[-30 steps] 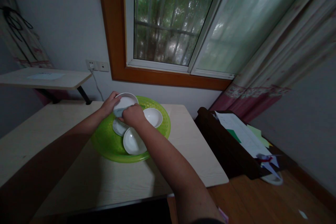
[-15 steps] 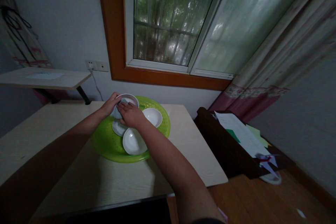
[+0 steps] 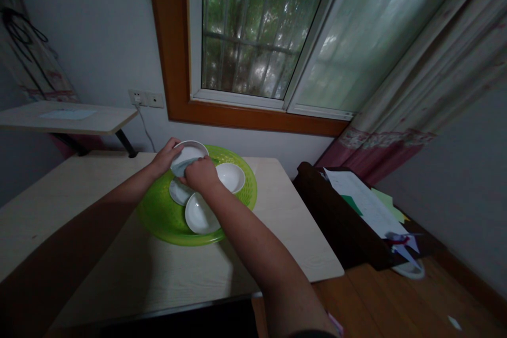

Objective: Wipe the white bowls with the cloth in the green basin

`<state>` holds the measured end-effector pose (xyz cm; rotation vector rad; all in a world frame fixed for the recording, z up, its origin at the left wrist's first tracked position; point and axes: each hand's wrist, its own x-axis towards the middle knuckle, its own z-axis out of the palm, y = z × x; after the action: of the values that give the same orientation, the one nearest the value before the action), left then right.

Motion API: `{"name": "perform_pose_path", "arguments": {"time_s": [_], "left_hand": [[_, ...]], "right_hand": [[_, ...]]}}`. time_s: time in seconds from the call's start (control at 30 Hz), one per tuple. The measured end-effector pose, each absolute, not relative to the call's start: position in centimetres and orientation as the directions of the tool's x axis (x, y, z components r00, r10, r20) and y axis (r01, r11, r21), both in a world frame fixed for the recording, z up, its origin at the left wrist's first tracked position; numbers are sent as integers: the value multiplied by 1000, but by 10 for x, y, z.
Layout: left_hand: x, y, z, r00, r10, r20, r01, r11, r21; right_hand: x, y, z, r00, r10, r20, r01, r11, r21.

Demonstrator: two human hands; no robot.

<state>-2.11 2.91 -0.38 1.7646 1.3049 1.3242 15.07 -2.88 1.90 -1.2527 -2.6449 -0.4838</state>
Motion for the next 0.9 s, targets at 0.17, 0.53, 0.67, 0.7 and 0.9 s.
{"name": "perform_pose_path", "arguments": {"time_s": [0.17,0.53,0.67,0.7,0.9], "left_hand": [[-23,32,-8,74,924,376,382,-375,845],[-24,33,-10,75,924,375,357,-376,855],[-22,33,-10,91,916,390,318,-398,861],[-22,33,-10,95,914,393,299,-403,865],[-22,30,-8,90,921,378,237,-389,890]], "right_hand": [[151,-32,23,-731,648,211,681,684,261],[160,-21,11,-781,523,342,592,795,134],[161,-15,2,-765,503,402,582,807,97],[162,-14,0,-762,504,406,583,808,90],[162,-13,1,-811,453,370,526,841,123]]}}
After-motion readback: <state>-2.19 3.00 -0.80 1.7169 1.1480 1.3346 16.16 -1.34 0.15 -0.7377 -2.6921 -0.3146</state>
